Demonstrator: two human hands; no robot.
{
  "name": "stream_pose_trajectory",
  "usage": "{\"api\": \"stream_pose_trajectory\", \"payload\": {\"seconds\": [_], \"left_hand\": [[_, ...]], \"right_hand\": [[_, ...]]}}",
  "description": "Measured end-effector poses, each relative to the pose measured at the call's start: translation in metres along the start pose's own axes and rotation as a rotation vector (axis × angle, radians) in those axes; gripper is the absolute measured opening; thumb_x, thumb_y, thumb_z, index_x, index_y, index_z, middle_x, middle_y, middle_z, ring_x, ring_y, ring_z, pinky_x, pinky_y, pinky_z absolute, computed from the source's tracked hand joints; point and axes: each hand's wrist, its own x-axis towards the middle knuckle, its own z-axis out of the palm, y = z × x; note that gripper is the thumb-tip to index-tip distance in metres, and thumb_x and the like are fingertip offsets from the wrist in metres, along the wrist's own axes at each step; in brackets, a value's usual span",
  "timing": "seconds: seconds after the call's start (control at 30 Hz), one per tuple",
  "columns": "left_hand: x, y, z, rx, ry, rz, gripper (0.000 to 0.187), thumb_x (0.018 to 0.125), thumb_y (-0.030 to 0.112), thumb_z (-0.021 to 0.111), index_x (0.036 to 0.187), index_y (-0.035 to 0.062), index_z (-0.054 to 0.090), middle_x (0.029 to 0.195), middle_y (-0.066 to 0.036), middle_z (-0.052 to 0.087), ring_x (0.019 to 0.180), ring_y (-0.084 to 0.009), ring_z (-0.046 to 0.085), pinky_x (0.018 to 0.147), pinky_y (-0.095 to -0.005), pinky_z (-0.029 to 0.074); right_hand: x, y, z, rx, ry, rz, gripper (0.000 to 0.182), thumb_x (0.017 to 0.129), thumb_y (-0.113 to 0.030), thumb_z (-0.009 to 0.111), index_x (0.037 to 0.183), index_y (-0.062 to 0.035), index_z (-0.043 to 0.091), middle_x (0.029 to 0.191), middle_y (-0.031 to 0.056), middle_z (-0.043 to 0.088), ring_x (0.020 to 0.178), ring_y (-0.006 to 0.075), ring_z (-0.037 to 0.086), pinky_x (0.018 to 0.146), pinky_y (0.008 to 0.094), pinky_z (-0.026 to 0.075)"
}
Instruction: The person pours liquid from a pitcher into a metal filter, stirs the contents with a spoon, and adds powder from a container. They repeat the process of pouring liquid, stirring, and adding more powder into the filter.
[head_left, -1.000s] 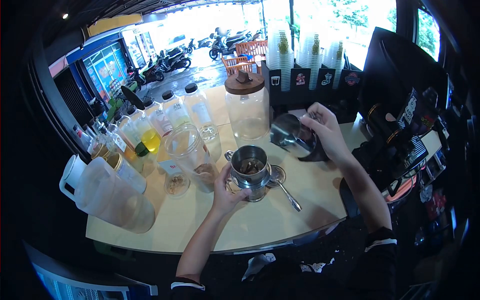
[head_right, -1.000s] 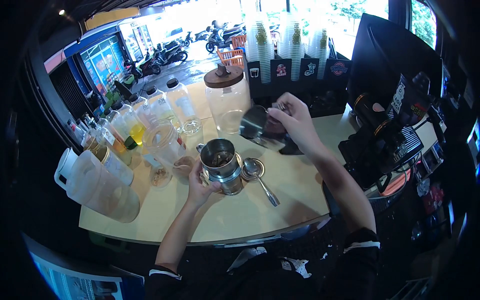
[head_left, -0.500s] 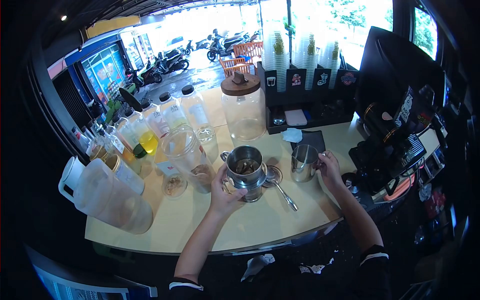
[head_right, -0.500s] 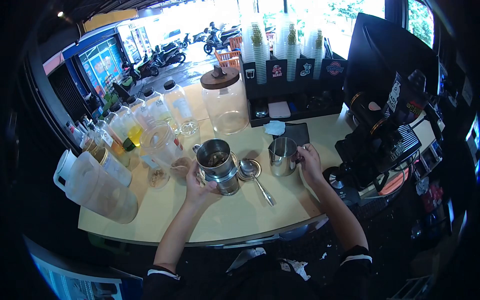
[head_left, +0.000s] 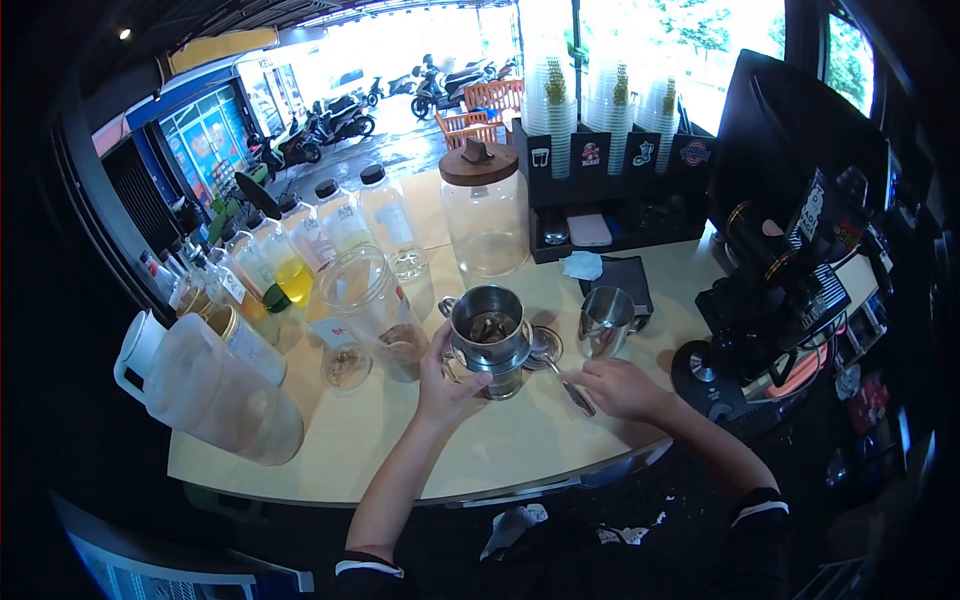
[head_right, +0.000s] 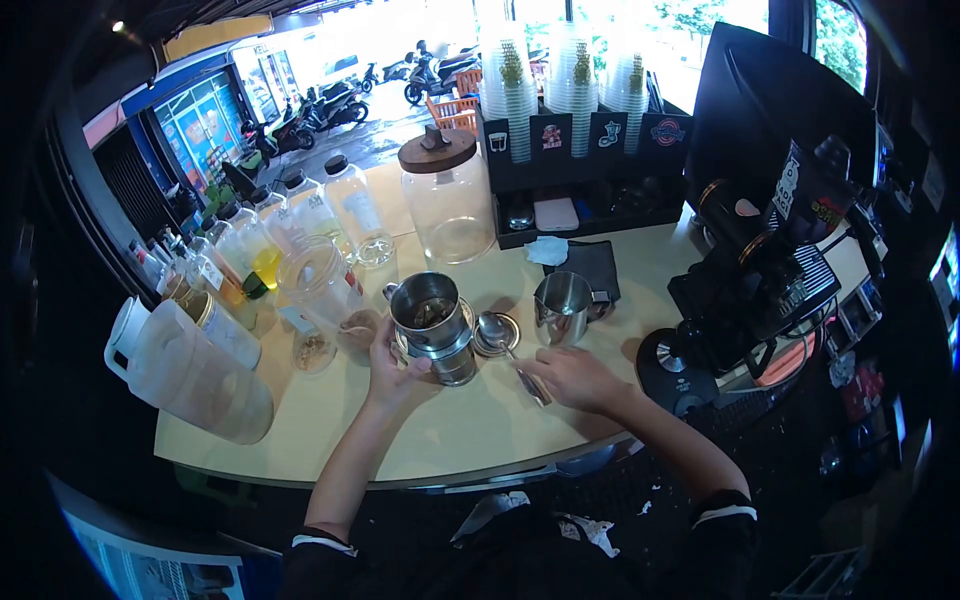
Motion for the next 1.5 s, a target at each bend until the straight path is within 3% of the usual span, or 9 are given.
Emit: {"api": "stream_pose_trajectory", "payload": {"seconds": [0.27, 0.37, 0.5, 0.6, 0.73, 0.83, 0.93, 1.23, 1.5], "left_hand": [[-0.002, -0.009, -0.003, 0.037, 0.002, 0.016, 0.091, 0.065, 0.038, 0.084, 0.135, -0.0013, 0.041, 0.119, -0.010, 0.059, 0.113, -0.0194, 0.055, 0.099, -0.0349, 0.039], [-0.002, -0.010, -0.004, 0.034, 0.005, 0.014, 0.091, 0.065, 0.039, 0.084, 0.135, -0.0014, 0.041, 0.119, -0.010, 0.059, 0.113, -0.0195, 0.055, 0.099, -0.0351, 0.039], [-0.002, -0.005, -0.003, 0.050, -0.006, -0.014, 0.092, 0.065, 0.040, 0.084, 0.135, -0.0015, 0.041, 0.118, -0.010, 0.059, 0.112, -0.0198, 0.055, 0.099, -0.0356, 0.039], [-0.002, -0.005, -0.002, 0.056, 0.016, -0.001, 0.092, 0.065, 0.039, 0.084, 0.135, -0.0016, 0.041, 0.117, -0.011, 0.060, 0.111, -0.0199, 0.056, 0.099, -0.0357, 0.040], [-0.002, -0.007, -0.004, 0.048, 0.006, -0.016, 0.092, 0.064, 0.037, 0.085, 0.134, -0.0014, 0.042, 0.116, -0.011, 0.061, 0.111, -0.0200, 0.056, 0.098, -0.0356, 0.040], [-0.002, -0.003, -0.003, 0.016, 0.006, -0.045, 0.092, 0.063, 0.035, 0.086, 0.134, -0.0015, 0.042, 0.115, -0.011, 0.062, 0.111, -0.0202, 0.056, 0.098, -0.0356, 0.040], [0.000, -0.002, -0.006, 0.059, -0.035, -0.063, 0.092, 0.063, 0.034, 0.086, 0.135, -0.0018, 0.041, 0.117, -0.012, 0.061, 0.113, -0.0209, 0.056, 0.100, -0.0364, 0.039], [0.000, 0.003, -0.004, 0.042, -0.039, -0.068, 0.092, 0.063, 0.026, 0.086, 0.135, -0.0044, 0.038, 0.119, -0.015, 0.059, 0.111, -0.0221, 0.058, 0.095, -0.0342, 0.046], [-0.001, 0.000, -0.004, 0.066, -0.026, -0.080, 0.093, 0.062, 0.030, 0.086, 0.134, -0.0035, 0.039, 0.117, -0.016, 0.059, 0.109, -0.0227, 0.059, 0.095, -0.0345, 0.046]], "right_hand": [[0.005, -0.005, 0.025, 0.140, -0.028, -0.136, 0.025, 0.084, -0.010, 0.059, 0.109, -0.0088, 0.063, 0.086, 0.0079, 0.059, 0.080, 0.0270, 0.062, 0.071, 0.0367, 0.051], [0.008, -0.007, 0.021, 0.430, 0.172, -0.085, 0.018, 0.085, -0.006, 0.060, 0.103, -0.0069, 0.062, 0.085, 0.0089, 0.059, 0.078, 0.0249, 0.061, 0.069, 0.0334, 0.050], [0.018, -0.006, -0.016, 0.781, 0.486, 0.171, 0.009, 0.095, -0.009, 0.052, 0.099, -0.0026, 0.057, 0.081, 0.0055, 0.059, 0.076, 0.0103, 0.055, 0.068, 0.0281, 0.047], [0.031, -0.019, -0.062, 0.781, 0.766, 0.127, 0.009, 0.096, -0.008, 0.052, 0.100, -0.0018, 0.057, 0.081, 0.0047, 0.060, 0.077, 0.0070, 0.054, 0.069, 0.0273, 0.047], [0.053, -0.049, -0.098, 0.687, 0.784, 0.069, 0.009, 0.095, -0.007, 0.054, 0.100, -0.0011, 0.059, 0.084, 0.0080, 0.063, 0.076, 0.0120, 0.058, 0.071, 0.0288, 0.048], [0.076, -0.067, -0.104, 0.360, 0.423, -0.178, 0.012, 0.091, -0.009, 0.057, 0.097, 0.0010, 0.061, 0.089, 0.0137, 0.064, 0.079, 0.0293, 0.062, 0.072, 0.0355, 0.050], [0.088, -0.065, -0.117, 0.371, 0.296, -0.217, 0.011, 0.090, -0.007, 0.059, 0.098, -0.0005, 0.061, 0.087, 0.0126, 0.064, 0.079, 0.0298, 0.062, 0.071, 0.0376, 0.050], [0.087, -0.073, -0.106, 0.170, 0.331, -0.398, 0.026, 0.077, -0.008, 0.071, 0.100, -0.0061, 0.059, 0.087, 0.0066, 0.060, 0.085, 0.0245, 0.060, 0.074, 0.0358, 0.050], [0.082, -0.078, -0.097, -0.045, 0.364, -0.488, 0.034, 0.071, -0.009, 0.069, 0.102, -0.0088, 0.055, 0.087, 0.0030, 0.058, 0.083, 0.0187, 0.059, 0.074, 0.0324, 0.048]]}}
